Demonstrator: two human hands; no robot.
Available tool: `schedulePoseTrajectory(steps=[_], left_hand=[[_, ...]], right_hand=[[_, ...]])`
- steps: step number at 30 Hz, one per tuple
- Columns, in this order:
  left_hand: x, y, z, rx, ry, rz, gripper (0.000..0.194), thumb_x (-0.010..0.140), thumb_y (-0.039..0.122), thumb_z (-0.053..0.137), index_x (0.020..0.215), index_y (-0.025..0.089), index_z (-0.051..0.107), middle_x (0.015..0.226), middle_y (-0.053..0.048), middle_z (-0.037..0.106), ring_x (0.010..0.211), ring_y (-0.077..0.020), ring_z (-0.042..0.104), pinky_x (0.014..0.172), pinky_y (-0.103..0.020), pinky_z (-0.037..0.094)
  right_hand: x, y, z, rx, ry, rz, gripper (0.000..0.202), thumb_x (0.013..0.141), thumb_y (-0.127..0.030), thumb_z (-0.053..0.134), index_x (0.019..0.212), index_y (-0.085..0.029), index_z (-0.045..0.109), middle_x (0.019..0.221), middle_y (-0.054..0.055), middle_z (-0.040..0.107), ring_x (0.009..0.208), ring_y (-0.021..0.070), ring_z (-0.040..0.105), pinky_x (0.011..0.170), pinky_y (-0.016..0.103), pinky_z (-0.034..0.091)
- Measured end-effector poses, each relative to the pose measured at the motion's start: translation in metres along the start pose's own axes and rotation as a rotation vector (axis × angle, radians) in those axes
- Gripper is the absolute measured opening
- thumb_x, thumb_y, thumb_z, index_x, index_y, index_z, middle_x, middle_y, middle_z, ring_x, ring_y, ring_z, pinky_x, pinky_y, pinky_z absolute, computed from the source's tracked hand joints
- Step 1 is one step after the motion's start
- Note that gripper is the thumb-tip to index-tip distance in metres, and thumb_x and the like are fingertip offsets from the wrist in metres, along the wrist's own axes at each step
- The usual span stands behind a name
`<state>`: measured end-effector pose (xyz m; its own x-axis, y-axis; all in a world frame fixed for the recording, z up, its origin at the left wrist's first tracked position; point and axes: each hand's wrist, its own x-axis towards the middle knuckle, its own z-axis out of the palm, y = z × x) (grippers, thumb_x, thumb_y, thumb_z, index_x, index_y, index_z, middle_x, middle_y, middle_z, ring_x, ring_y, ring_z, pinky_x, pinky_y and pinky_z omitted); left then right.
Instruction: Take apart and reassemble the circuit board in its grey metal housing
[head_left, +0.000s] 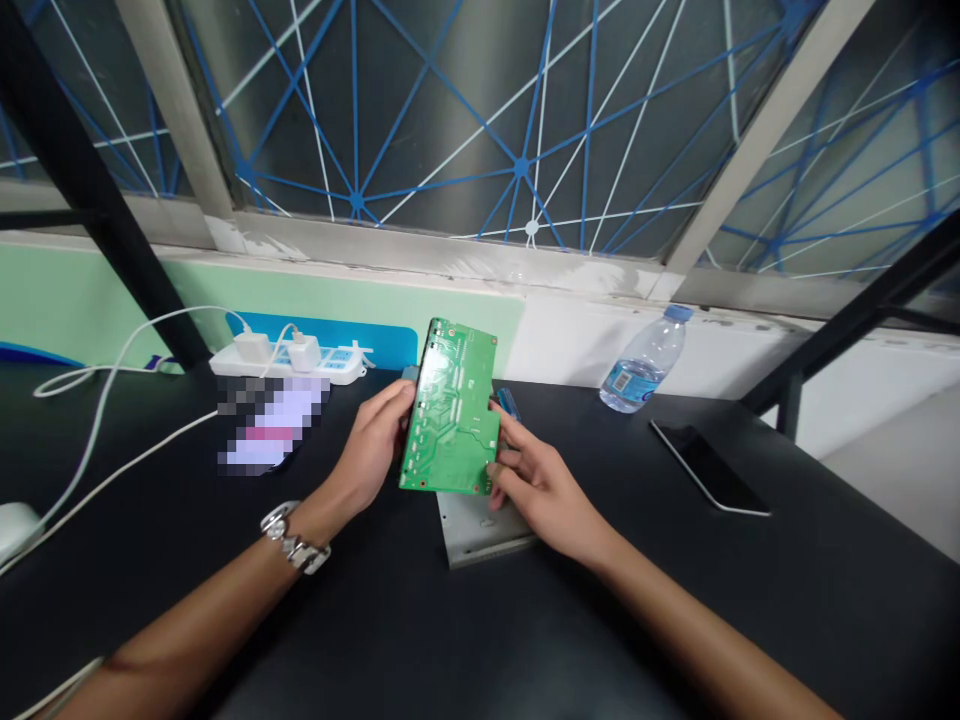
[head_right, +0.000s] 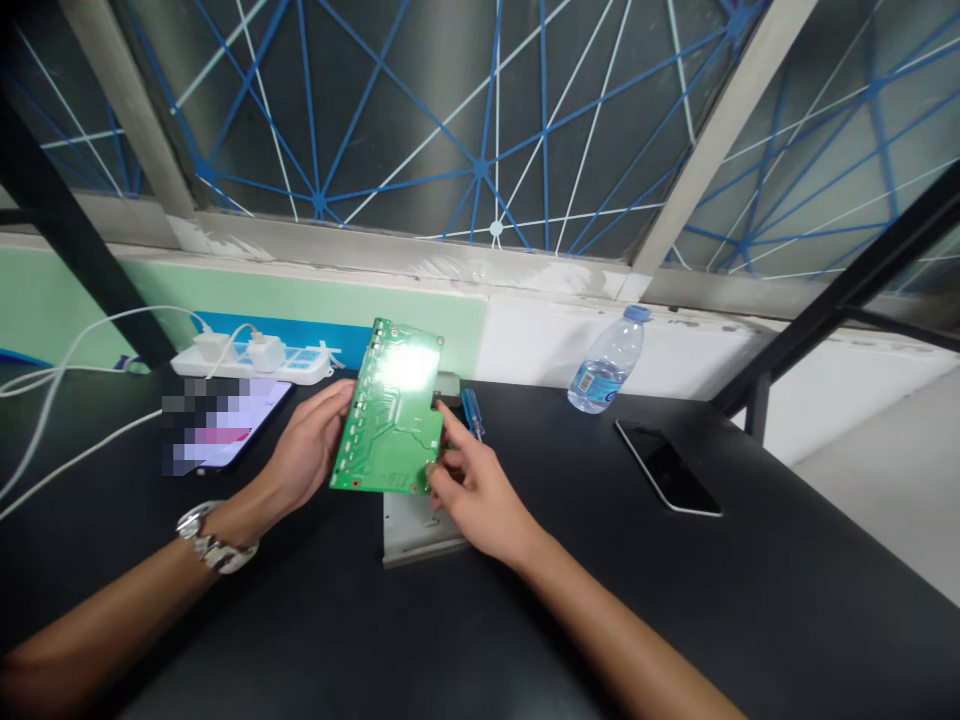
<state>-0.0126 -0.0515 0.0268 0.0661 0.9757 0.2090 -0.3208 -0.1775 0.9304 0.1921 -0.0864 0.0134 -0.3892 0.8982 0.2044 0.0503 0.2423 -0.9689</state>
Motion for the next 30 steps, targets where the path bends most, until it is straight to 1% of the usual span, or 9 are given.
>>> schedulePoseTrajectory(steps=[3, 6, 9, 12, 14, 16, 18, 25, 30], left_hand=[[-0.006, 0.007, 0.004, 0.075, -0.068, -0.003, 0.026, 0.09, 0.044, 0.06, 0.082, 0.018, 0.061, 0.075, 0.001, 0.058, 0.073, -0.0151, 0.054, 0.068, -0.025, 0.044], [-0.01, 0.008, 0.008, 0.081, -0.146, -0.039, 0.028, 0.09, 0.046, 0.059, 0.089, 0.018, 0.063, 0.086, -0.001, 0.063, 0.083, -0.0171, 0.058, 0.076, -0.028, 0.046], [-0.013, 0.004, 0.009, -0.009, -0.198, -0.126, 0.033, 0.091, 0.05, 0.058, 0.108, 0.023, 0.064, 0.107, -0.004, 0.067, 0.099, -0.021, 0.06, 0.089, -0.033, 0.047], [-0.018, -0.002, 0.011, -0.071, -0.289, -0.199, 0.044, 0.091, 0.053, 0.057, 0.127, 0.028, 0.057, 0.126, -0.006, 0.063, 0.115, -0.0252, 0.058, 0.098, -0.038, 0.044], [-0.02, -0.005, 0.012, -0.07, -0.333, -0.218, 0.048, 0.092, 0.053, 0.056, 0.132, 0.028, 0.055, 0.134, -0.008, 0.059, 0.123, -0.0276, 0.053, 0.101, -0.04, 0.042], [-0.022, -0.006, 0.014, -0.045, -0.33, -0.207, 0.049, 0.092, 0.052, 0.056, 0.135, 0.027, 0.054, 0.137, -0.009, 0.058, 0.126, -0.0294, 0.051, 0.103, -0.042, 0.041], [-0.022, -0.005, 0.015, -0.012, -0.315, -0.191, 0.051, 0.091, 0.05, 0.058, 0.136, 0.027, 0.054, 0.135, -0.01, 0.059, 0.127, -0.0305, 0.051, 0.103, -0.043, 0.041], [-0.021, -0.009, 0.011, 0.02, -0.286, -0.139, 0.049, 0.089, 0.046, 0.064, 0.134, 0.028, 0.056, 0.129, -0.009, 0.064, 0.125, -0.0291, 0.054, 0.102, -0.04, 0.043], [-0.019, -0.008, 0.01, -0.019, -0.311, -0.179, 0.051, 0.091, 0.05, 0.058, 0.136, 0.028, 0.053, 0.128, -0.01, 0.062, 0.113, -0.0288, 0.06, 0.089, -0.04, 0.05]], right_hand=[[0.001, 0.002, 0.002, 0.021, 0.034, 0.005, 0.077, 0.088, -0.018, 0.054, 0.156, -0.031, 0.02, 0.113, 0.007, 0.056, 0.07, 0.011, 0.054, 0.058, 0.026, 0.053], [-0.001, -0.003, 0.005, 0.021, 0.018, 0.027, 0.079, 0.087, -0.017, 0.055, 0.156, -0.033, 0.019, 0.117, 0.006, 0.054, 0.073, 0.0104, 0.056, 0.068, 0.029, 0.054], [-0.005, -0.014, 0.006, 0.031, -0.055, 0.067, 0.074, 0.09, -0.022, 0.056, 0.155, -0.034, 0.023, 0.121, 0.006, 0.057, 0.077, 0.0129, 0.06, 0.082, 0.038, 0.054], [-0.007, -0.023, 0.006, 0.002, -0.115, 0.079, 0.074, 0.093, -0.034, 0.058, 0.156, -0.034, 0.019, 0.119, 0.006, 0.064, 0.088, 0.0192, 0.064, 0.093, 0.047, 0.051], [-0.008, -0.027, 0.007, -0.009, -0.133, 0.056, 0.078, 0.092, -0.04, 0.061, 0.157, -0.034, 0.017, 0.131, 0.008, 0.061, 0.099, 0.0227, 0.065, 0.097, 0.051, 0.049], [-0.009, -0.028, 0.01, 0.01, -0.14, 0.031, 0.08, 0.09, -0.041, 0.064, 0.156, -0.034, 0.019, 0.146, 0.009, 0.05, 0.11, 0.0252, 0.063, 0.099, 0.051, 0.049], [-0.009, -0.029, 0.013, 0.034, -0.149, 0.001, 0.079, 0.088, -0.04, 0.066, 0.155, -0.034, 0.024, 0.15, 0.009, 0.044, 0.117, 0.0263, 0.061, 0.1, 0.05, 0.05], [-0.008, -0.029, 0.016, 0.061, -0.157, 0.014, 0.075, 0.085, -0.036, 0.071, 0.151, -0.034, 0.035, 0.14, 0.008, 0.054, 0.111, 0.0234, 0.064, 0.098, 0.049, 0.052], [-0.008, -0.033, 0.014, 0.11, -0.159, 0.097, 0.078, 0.083, -0.033, 0.073, 0.151, -0.031, 0.035, 0.143, 0.008, 0.053, 0.12, 0.025, 0.059, 0.105, 0.052, 0.045]])
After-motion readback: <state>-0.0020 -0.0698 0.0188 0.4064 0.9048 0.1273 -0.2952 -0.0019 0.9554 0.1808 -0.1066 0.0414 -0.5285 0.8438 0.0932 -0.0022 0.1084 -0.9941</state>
